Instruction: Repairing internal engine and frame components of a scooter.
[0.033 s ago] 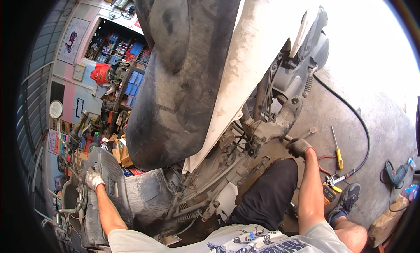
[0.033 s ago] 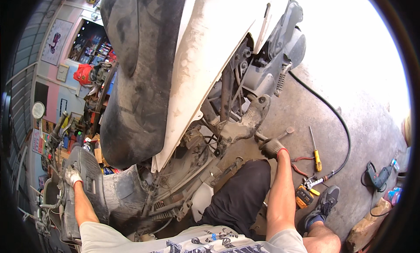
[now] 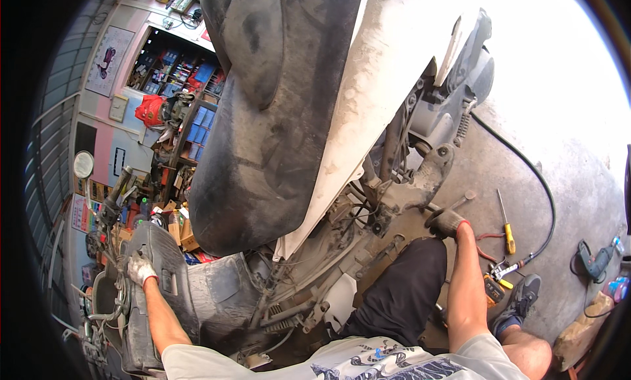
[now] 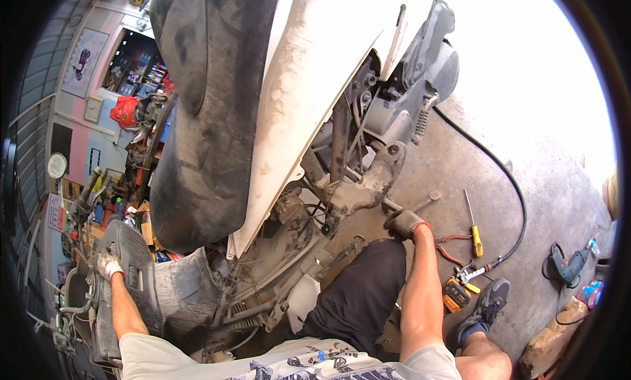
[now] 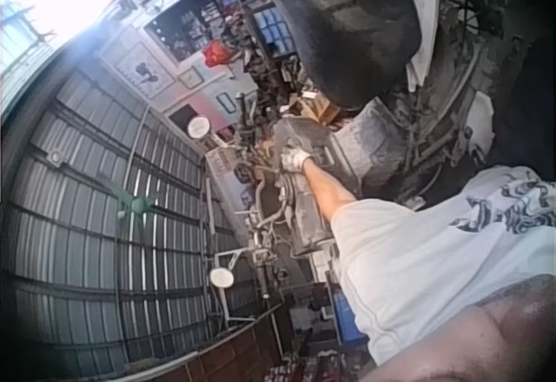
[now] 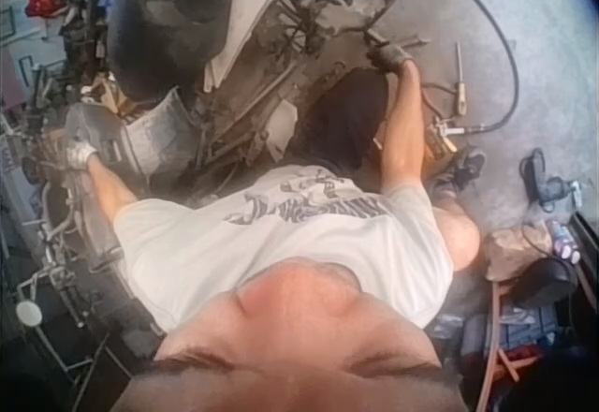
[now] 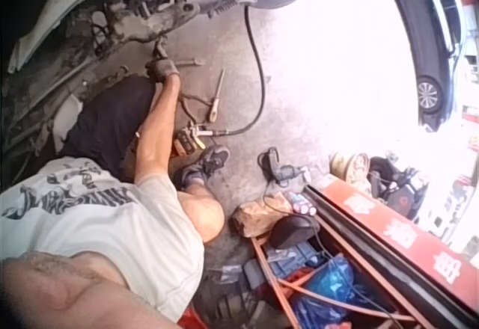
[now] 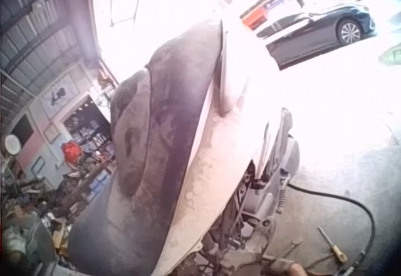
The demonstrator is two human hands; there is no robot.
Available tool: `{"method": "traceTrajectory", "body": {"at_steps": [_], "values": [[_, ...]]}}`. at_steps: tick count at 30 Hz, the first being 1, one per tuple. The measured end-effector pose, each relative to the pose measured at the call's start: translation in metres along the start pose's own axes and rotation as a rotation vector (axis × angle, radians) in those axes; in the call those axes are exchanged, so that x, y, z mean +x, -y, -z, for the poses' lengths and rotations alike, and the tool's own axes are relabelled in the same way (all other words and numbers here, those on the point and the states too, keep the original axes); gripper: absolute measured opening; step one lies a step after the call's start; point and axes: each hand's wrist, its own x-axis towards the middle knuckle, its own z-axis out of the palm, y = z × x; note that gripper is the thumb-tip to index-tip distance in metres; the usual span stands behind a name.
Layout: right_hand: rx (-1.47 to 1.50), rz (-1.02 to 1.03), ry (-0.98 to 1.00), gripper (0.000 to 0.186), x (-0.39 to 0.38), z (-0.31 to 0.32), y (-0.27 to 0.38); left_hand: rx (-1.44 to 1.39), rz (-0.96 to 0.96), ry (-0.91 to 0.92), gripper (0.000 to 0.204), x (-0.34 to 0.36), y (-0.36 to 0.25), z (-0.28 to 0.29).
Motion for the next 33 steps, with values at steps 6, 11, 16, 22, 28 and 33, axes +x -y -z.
{"method": "traceTrajectory", "body": {"at_steps": [6,11,16,22,28,33], "values": [[-0.646,0.523,0.185,0.023,0.007,-0.015,0.007,-0.051,-0.028,-0.029,0.026,-0.002,-0.013,0.003],[-1.077,0.452,0.389,0.036,-0.027,-0.085,0.069,-0.044,-0.025,-0.02,0.026,-0.006,-0.026,0.008],[-0.54,0.83,0.393,0.036,-0.097,-0.141,0.126,-0.054,-0.035,-0.038,0.027,-0.004,-0.013,0.003],[-0.435,0.928,-0.486,0.047,-0.112,-0.146,0.152,-0.037,-0.001,0.028,0.028,-0.003,-0.027,0.008],[-0.665,0.793,-0.521,0.064,-0.103,-0.139,0.156,-0.042,0.008,-0.02,0.026,-0.003,-0.02,0.003],[-0.667,0.864,-0.518,0.061,-0.101,-0.138,0.155,-0.039,-0.003,-0.002,0.03,-0.003,-0.023,0.001]]}}
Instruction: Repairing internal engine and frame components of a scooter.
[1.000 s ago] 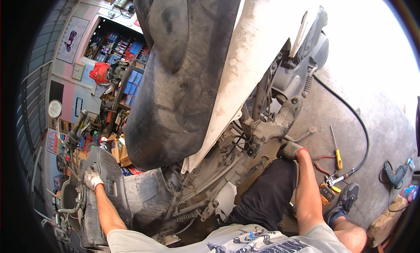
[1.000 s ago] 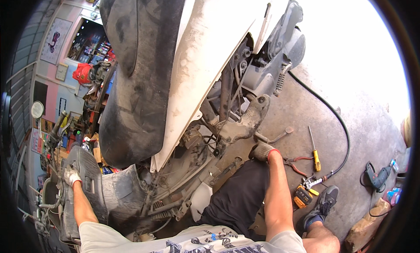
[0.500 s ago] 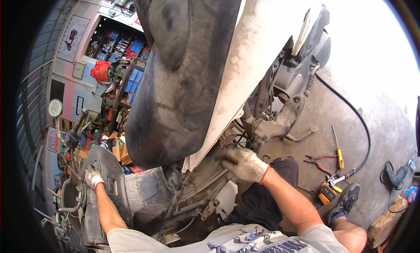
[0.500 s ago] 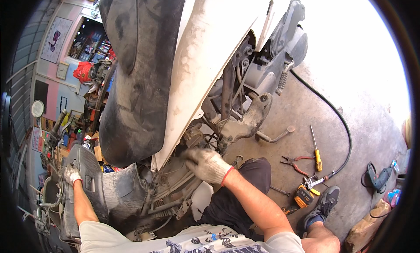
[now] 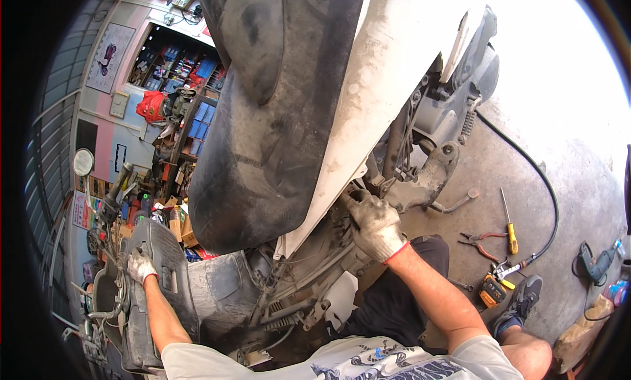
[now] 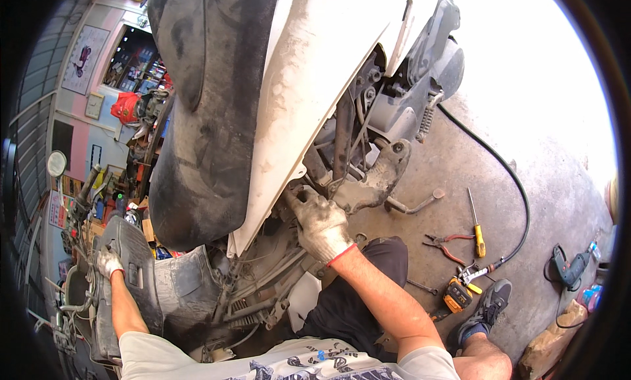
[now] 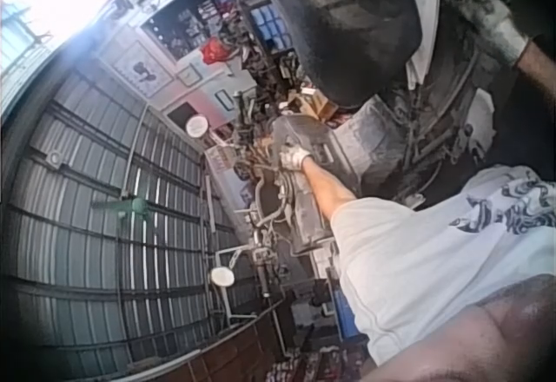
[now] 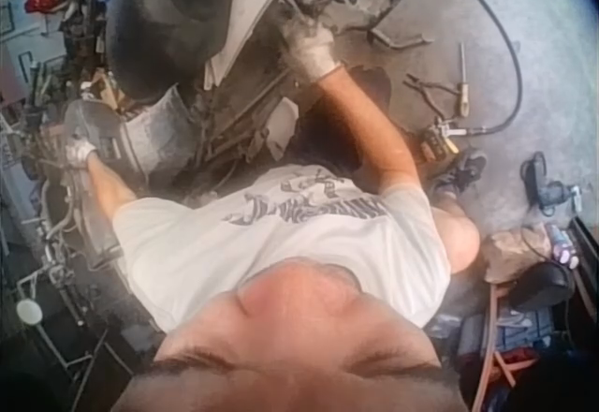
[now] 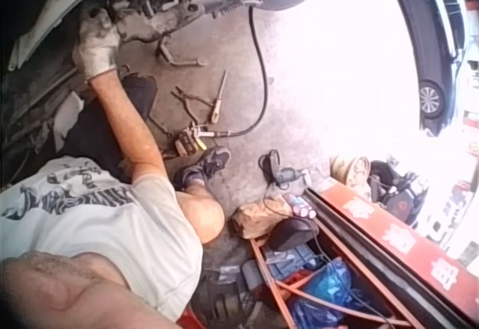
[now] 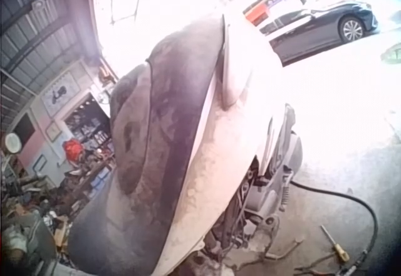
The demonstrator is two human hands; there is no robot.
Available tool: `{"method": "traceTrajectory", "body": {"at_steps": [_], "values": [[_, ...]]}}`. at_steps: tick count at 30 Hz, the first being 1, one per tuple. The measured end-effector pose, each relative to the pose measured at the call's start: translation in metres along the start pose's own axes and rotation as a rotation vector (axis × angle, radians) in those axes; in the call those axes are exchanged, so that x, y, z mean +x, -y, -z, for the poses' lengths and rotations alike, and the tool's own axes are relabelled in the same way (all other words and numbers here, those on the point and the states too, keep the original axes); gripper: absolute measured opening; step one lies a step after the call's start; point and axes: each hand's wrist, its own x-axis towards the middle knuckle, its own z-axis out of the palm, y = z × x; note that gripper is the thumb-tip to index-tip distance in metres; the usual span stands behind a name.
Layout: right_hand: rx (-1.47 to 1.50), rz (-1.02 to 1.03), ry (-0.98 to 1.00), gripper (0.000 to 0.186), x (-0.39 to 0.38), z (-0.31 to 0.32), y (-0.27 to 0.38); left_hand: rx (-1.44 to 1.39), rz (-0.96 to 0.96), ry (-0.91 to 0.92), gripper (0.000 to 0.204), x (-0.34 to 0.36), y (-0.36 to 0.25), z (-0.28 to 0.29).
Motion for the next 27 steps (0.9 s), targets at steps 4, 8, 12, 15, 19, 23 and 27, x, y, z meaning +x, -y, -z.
{"method": "traceTrajectory", "body": {"at_steps": [4,8,12,15,19,23,27], "values": [[-0.098,0.036,0.051,0.063,0.0,-0.007,-0.007,0.005,-0.024,0.012,0.029,0.004,0.0,-0.005],[-0.078,0.02,0.049,0.063,0.003,-0.008,-0.004,0.008,-0.029,-0.023,0.029,0.01,0.018,-0.014],[-0.089,-0.017,0.078,0.065,0.001,-0.001,-0.004,0.03,-0.041,0.026,0.032,0.002,0.002,-0.016],[-0.08,-0.06,0.123,0.066,0.005,0.005,0.006,0.005,-0.021,-0.021,0.033,0.004,0.021,-0.02],[-0.098,-0.002,0.064,0.066,0.0,0.002,-0.007,0.006,-0.063,-0.072,0.033,0.011,0.017,-0.02],[-0.119,0.007,0.046,0.064,-0.001,-0.003,-0.004,0.025,-0.011,-0.026,0.033,0.009,0.014,-0.023],[-0.07,0.005,0.015,0.065,-0.002,-0.005,-0.009,0.019,0.023,0.028,0.03,0.009,0.008,-0.019]]}}
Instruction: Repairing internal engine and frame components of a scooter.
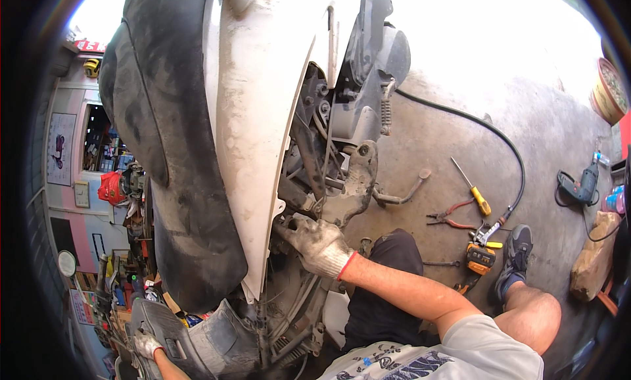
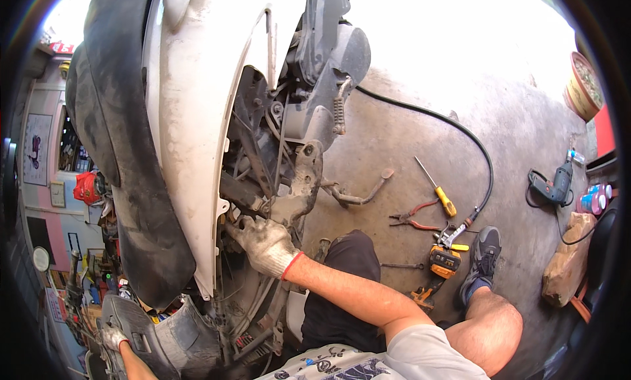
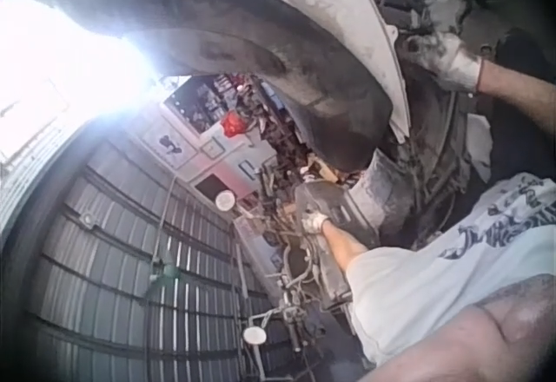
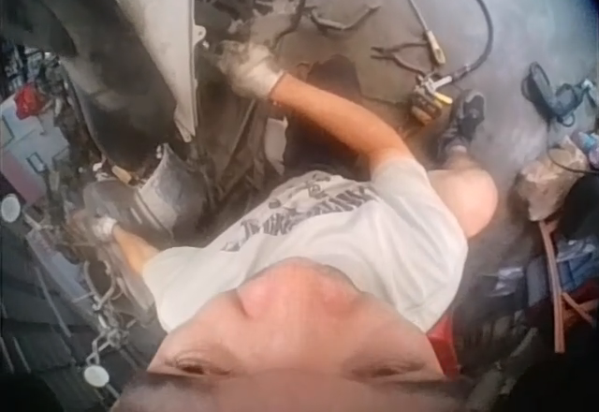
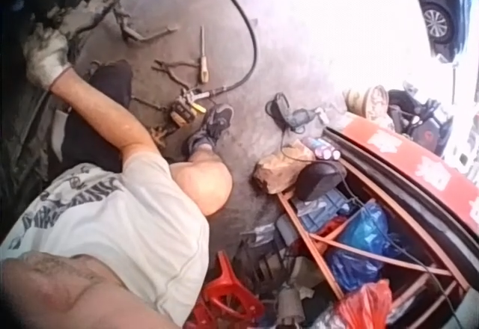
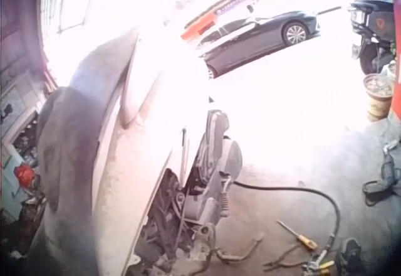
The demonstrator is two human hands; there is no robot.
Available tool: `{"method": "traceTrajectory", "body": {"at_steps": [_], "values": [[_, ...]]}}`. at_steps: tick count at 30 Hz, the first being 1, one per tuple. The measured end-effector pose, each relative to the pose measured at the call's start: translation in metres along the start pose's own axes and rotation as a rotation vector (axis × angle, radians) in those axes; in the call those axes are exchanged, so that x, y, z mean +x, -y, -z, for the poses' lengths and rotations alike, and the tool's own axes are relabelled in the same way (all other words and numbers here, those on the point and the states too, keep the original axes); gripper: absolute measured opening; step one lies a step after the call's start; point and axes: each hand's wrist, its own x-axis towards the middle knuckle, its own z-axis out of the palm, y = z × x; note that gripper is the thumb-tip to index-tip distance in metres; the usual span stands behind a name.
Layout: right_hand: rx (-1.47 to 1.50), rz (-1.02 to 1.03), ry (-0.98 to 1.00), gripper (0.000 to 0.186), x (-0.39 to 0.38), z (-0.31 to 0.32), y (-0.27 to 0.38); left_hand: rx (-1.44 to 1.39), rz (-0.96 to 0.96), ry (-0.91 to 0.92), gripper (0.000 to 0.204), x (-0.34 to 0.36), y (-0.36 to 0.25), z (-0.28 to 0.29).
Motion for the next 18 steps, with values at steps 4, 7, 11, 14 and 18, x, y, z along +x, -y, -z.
{"method": "traceTrajectory", "body": {"at_steps": [4,7,11,14,18], "values": [[-0.005,0.056,-0.055,0.064,-0.002,0.0,-0.001,-0.023,0.027,-0.021,0.029,0.001,0.0,0.003],[-0.024,0.044,-0.122,0.062,-0.003,-0.004,-0.001,-0.018,0.035,-0.012,0.029,-0.004,-0.007,0.011],[-0.054,0.083,-0.137,0.062,-0.003,-0.006,-0.003,-0.015,-0.001,-0.011,0.027,-0.002,-0.003,0.013],[-0.055,0.086,-0.136,0.063,-0.002,-0.007,-0.006,0.004,0.013,0.017,0.026,-0.007,-0.014,0.018],[-0.036,0.047,-0.15,0.062,-0.002,-0.002,0.001,0.033,0.036,0.023,0.027,-0.001,-0.006,0.014]]}}
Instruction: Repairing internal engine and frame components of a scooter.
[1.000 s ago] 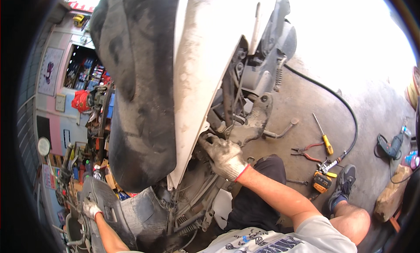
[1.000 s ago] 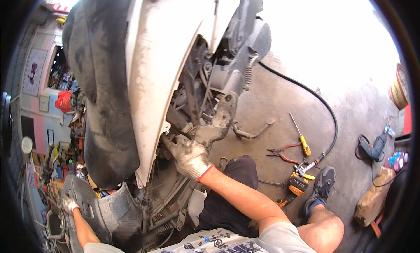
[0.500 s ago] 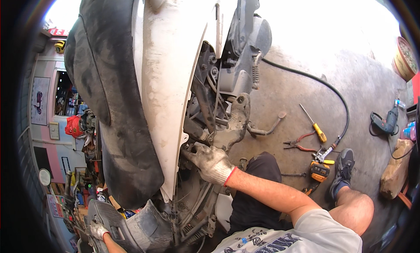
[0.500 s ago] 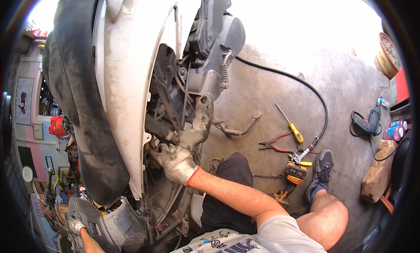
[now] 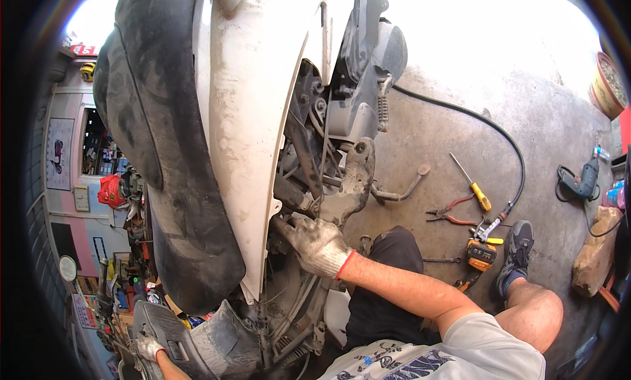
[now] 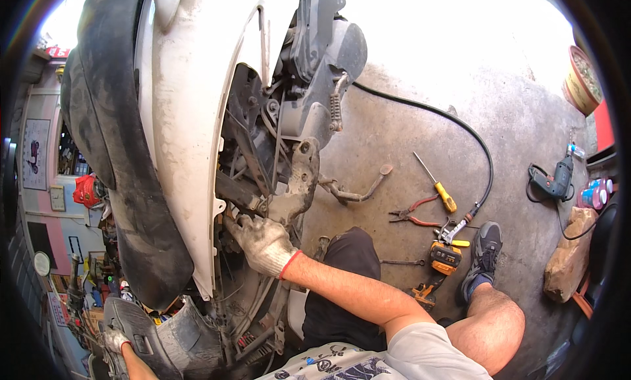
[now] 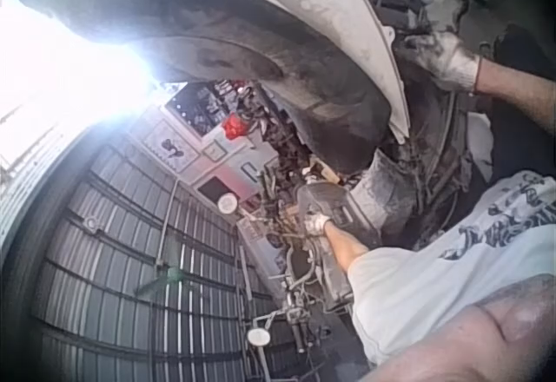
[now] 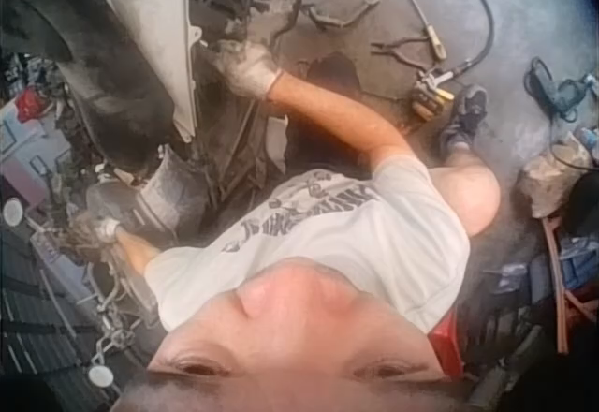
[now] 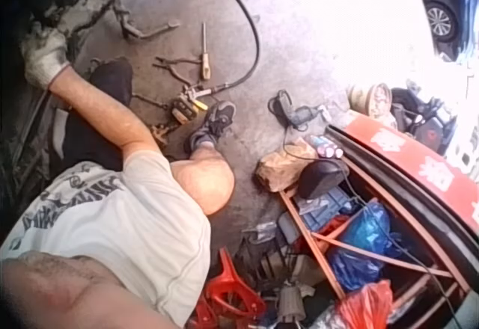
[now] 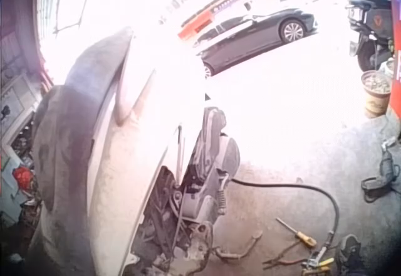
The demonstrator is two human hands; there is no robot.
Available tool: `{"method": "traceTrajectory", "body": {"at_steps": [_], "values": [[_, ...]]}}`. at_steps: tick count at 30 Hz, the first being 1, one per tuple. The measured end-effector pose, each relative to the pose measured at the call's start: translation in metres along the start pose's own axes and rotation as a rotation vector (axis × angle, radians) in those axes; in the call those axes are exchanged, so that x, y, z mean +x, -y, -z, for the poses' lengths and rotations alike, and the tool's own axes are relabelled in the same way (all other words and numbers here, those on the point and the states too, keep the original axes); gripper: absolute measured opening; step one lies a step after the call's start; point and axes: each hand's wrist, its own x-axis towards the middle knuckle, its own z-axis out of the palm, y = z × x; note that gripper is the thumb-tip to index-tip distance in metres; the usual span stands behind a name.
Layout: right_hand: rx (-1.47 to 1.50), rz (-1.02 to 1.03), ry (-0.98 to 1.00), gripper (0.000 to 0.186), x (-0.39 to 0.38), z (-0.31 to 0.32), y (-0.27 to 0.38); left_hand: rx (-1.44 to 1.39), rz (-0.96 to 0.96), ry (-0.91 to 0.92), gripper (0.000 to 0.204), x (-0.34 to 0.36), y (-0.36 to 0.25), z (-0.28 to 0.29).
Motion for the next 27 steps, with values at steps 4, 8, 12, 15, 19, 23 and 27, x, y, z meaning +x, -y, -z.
{"method": "traceTrajectory", "body": {"at_steps": [4,8,12,15,19,23,27], "values": [[0.002,0.013,0.073,0.062,0.0,0.001,-0.002,-0.004,-0.025,-0.014,0.029,-0.002,0.002,-0.002],[0.007,0.003,0.079,0.063,0.0,-0.002,-0.003,-0.003,0.002,-0.036,0.029,-0.01,-0.01,0.005],[0.044,-0.045,0.188,0.064,0.005,0.008,0.0,-0.003,-0.044,-0.027,0.03,-0.008,-0.007,0.007],[0.048,-0.047,0.199,0.066,0.005,0.004,0.001,0.003,-0.075,-0.014,0.03,-0.007,-0.001,0.009],[0.077,-0.053,0.185,0.068,0.006,0.003,0.001,-0.021,-0.087,-0.056,0.03,-0.006,0.008,0.0],[0.039,-0.076,0.16,0.064,0.003,-0.002,-0.004,-0.055,-0.088,-0.033,0.031,-0.009,-0.011,-0.002],[0.079,-0.107,0.121,0.063,0.005,0.001,0.002,-0.063,-0.041,-0.036,0.03,-0.008,0.0,0.008]]}}
